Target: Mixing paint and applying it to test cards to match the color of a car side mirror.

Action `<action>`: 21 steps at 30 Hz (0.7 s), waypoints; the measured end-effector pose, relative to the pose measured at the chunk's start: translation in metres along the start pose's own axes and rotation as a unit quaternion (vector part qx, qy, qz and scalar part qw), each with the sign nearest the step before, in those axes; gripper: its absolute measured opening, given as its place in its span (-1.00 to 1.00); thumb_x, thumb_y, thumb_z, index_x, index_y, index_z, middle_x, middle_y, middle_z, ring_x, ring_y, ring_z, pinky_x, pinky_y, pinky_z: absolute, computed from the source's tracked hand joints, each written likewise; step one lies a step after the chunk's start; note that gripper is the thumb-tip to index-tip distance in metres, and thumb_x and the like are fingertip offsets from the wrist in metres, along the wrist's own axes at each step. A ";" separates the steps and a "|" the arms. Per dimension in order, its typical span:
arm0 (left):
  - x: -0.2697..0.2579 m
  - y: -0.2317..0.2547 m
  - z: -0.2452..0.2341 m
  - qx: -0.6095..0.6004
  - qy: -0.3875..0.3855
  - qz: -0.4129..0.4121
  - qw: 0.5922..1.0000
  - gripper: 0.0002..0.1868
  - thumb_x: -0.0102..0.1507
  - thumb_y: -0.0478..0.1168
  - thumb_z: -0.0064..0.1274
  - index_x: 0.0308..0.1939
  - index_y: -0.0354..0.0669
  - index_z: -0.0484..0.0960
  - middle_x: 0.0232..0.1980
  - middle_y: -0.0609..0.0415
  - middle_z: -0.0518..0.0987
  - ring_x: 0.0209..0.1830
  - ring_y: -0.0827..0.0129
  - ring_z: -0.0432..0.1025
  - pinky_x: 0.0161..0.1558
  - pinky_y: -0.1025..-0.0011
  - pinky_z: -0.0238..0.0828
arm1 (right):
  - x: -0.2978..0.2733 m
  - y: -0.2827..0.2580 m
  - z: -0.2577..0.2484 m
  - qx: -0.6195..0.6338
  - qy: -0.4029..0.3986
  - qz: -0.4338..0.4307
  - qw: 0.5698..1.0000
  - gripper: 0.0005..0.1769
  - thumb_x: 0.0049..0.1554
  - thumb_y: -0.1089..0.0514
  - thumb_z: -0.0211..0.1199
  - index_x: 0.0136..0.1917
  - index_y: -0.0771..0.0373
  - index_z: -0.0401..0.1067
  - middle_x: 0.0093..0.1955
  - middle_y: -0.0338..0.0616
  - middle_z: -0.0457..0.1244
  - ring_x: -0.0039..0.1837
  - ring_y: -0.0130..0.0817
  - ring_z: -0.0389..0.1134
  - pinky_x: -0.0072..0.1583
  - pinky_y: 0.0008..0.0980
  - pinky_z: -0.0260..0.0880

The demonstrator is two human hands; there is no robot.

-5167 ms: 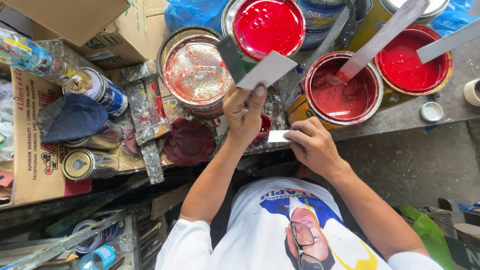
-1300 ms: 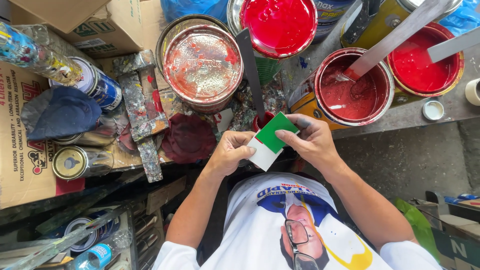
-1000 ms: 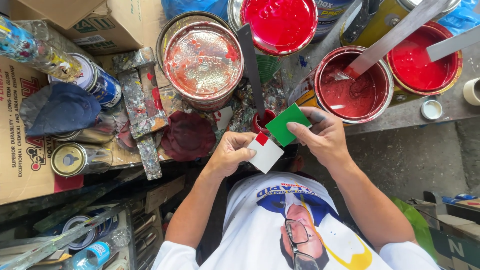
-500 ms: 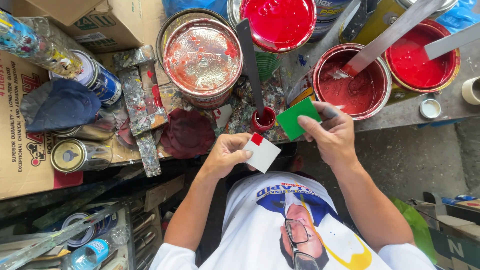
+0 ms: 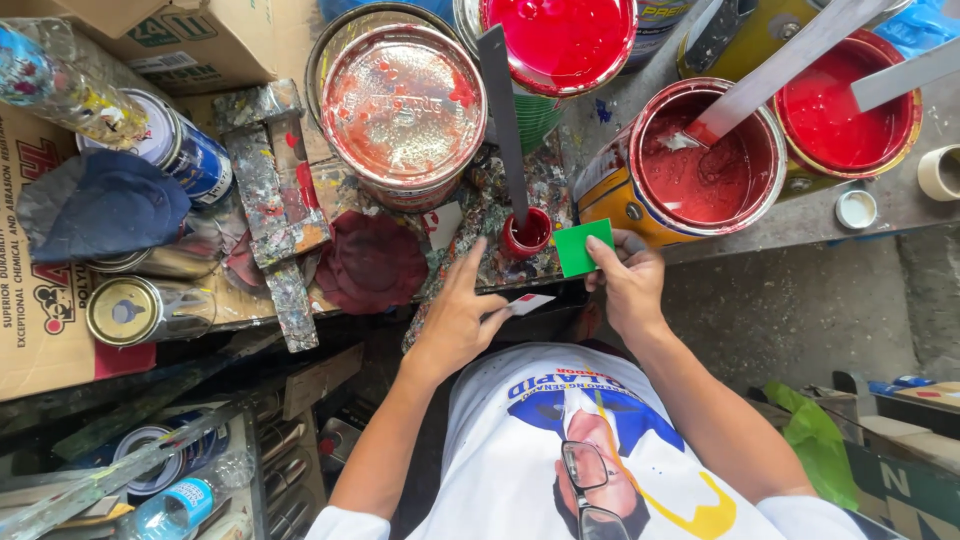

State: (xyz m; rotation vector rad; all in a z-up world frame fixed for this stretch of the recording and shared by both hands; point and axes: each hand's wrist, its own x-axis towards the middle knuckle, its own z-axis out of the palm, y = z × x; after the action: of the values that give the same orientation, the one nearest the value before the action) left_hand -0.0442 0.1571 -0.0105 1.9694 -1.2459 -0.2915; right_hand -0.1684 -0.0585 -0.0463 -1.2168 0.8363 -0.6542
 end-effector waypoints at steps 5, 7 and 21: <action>0.029 -0.046 0.067 -0.009 0.070 0.037 0.997 -0.92 0.19 -0.21 0.28 -0.31 -0.11 0.78 0.61 -0.39 0.04 0.54 -0.37 0.08 0.45 -0.10 0.15 | 0.007 0.017 0.005 -0.006 -0.007 0.015 1.000 -0.67 0.17 0.22 0.44 0.05 0.54 0.44 -0.40 0.01 0.29 -0.46 -0.36 0.36 -0.44 -0.44 0.43; 0.038 -0.051 0.076 -0.025 0.086 0.048 0.995 -0.92 0.22 -0.20 0.28 -0.29 -0.11 0.77 0.60 -0.38 0.04 0.54 -0.37 0.08 0.45 -0.11 0.15 | 0.009 0.018 0.009 -0.010 -0.006 0.017 1.000 -0.68 0.16 0.22 0.45 0.04 0.52 0.45 -0.39 0.01 0.30 -0.45 -0.36 0.37 -0.43 -0.47 0.42; 0.039 -0.069 0.110 -0.038 0.119 0.063 0.990 -0.88 0.28 -0.12 0.25 -0.20 -0.01 0.80 0.54 -0.27 0.16 0.50 -0.27 0.16 0.42 -0.05 0.21 | 0.010 0.003 0.019 -0.085 -0.021 0.026 0.996 -0.78 0.13 0.27 0.40 -0.02 0.48 0.50 -0.49 -0.02 0.25 -0.53 -0.47 0.24 -0.50 -0.55 0.19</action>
State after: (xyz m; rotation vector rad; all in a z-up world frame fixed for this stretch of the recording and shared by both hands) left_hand -0.0398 0.0861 -0.1255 1.7929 -1.1794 -0.0377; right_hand -0.1469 -0.0562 -0.0492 -1.3535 0.8993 -0.5204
